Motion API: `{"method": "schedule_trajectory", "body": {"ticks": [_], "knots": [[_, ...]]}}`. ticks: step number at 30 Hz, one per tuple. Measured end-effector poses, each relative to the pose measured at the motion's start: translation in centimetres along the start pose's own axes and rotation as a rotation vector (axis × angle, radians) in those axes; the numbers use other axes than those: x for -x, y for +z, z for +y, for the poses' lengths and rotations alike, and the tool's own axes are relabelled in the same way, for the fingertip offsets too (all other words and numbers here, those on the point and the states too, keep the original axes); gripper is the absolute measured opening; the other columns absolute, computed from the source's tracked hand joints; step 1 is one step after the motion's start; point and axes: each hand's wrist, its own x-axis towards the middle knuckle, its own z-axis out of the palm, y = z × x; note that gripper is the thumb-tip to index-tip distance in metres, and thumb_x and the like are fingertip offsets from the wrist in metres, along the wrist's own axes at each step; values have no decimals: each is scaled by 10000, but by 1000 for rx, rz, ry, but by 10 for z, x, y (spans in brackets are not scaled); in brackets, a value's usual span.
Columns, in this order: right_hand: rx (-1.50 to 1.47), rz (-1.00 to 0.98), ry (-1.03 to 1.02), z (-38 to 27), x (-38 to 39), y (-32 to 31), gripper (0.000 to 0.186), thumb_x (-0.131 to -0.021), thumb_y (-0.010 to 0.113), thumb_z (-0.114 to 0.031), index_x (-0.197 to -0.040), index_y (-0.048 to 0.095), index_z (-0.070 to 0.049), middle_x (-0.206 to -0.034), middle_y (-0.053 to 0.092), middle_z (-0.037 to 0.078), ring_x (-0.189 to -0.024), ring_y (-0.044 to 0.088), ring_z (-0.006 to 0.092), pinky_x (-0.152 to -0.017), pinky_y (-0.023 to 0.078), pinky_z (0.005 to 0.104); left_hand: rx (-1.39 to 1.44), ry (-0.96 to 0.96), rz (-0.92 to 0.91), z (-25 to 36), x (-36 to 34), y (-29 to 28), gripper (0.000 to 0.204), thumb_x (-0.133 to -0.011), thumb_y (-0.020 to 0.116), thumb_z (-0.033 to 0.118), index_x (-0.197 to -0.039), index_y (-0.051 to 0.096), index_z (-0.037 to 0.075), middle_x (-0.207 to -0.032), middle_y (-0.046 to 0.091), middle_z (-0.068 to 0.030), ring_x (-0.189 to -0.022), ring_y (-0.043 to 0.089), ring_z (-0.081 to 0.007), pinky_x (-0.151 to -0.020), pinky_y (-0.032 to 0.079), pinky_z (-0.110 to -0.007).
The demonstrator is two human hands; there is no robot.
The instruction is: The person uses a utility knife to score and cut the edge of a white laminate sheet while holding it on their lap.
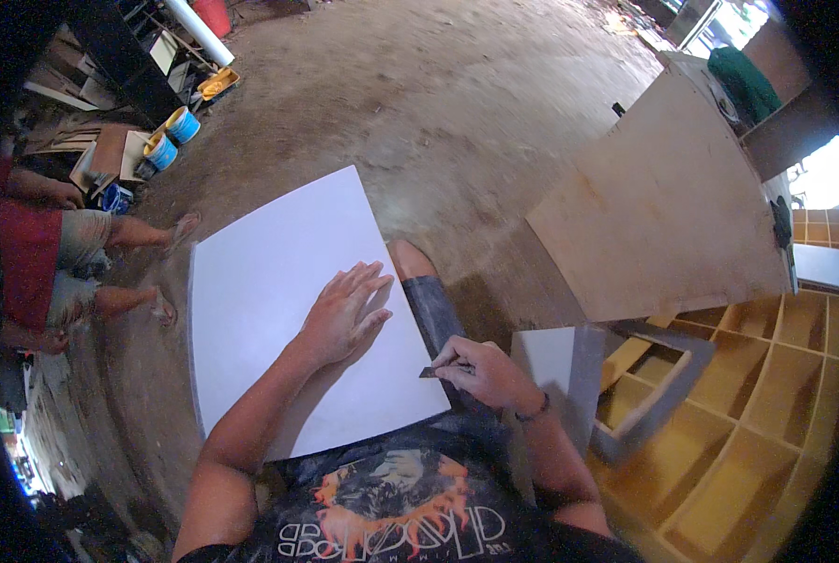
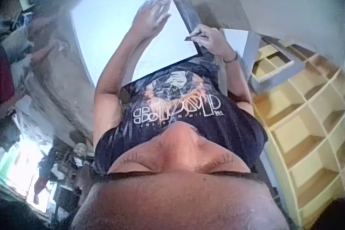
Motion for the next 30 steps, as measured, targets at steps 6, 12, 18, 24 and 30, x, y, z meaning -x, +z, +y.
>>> {"method": "schedule_trajectory", "body": {"ticks": [6, 12, 18, 24, 30], "knots": [[6, 87, 18, -7, -47, -1, 190, -1037, 770, -163, -1084, 676, -6, -961, 785, 174, -927, 810, 284, -811, 594, 400, -114, -116, 14, -35, -4, -9, 656, -1096, 634, 500, -1673, 504, 216, -1781, 390, -155, -1668, 312, -384, -1370, 238, -564], [63, 202, -57, 3, -94, -2, 204, -1033, 759, -159, -1066, 646, 8, -959, 776, 195, -926, 806, 324, -810, 597, 416, -141, -267, 35, -69, -5, -24, 670, -1111, 588, 557, -1684, 497, 223, -1800, 361, -147, -1676, 295, -376, -1377, 217, -558], [228, 307, -76, 7, -149, -2, 195, -1038, 750, -201, -1117, 678, -38, -991, 762, 200, -918, 754, 402, -813, 578, 483, -163, -431, 128, -109, -2, -30, 731, -1077, 594, 630, -1690, 493, 246, -1807, 354, -127, -1686, 275, -352, -1387, 190, -533], [410, 371, 2, -6, -177, 16, 227, -1039, 751, -214, -1137, 636, -45, -1029, 771, 235, -1020, 746, 467, -841, 565, 549, -205, -634, 189, -140, 8, -43, 782, -1057, 591, 685, -1700, 482, 253, -1802, 369, -135, -1680, 292, -362, -1373, 219, -546], [317, 482, -6, 0, -179, 34, 239, -1056, 739, -232, -1127, 619, -38, -1023, 771, 276, -1015, 738, 496, -839, 554, 582, -208, -918, 278, -214, 49, -67, 842, -1015, 618, 707, -1704, 483, 243, -1816, 349, -121, -1680, 297, -348, -1376, 200, -546]]}}
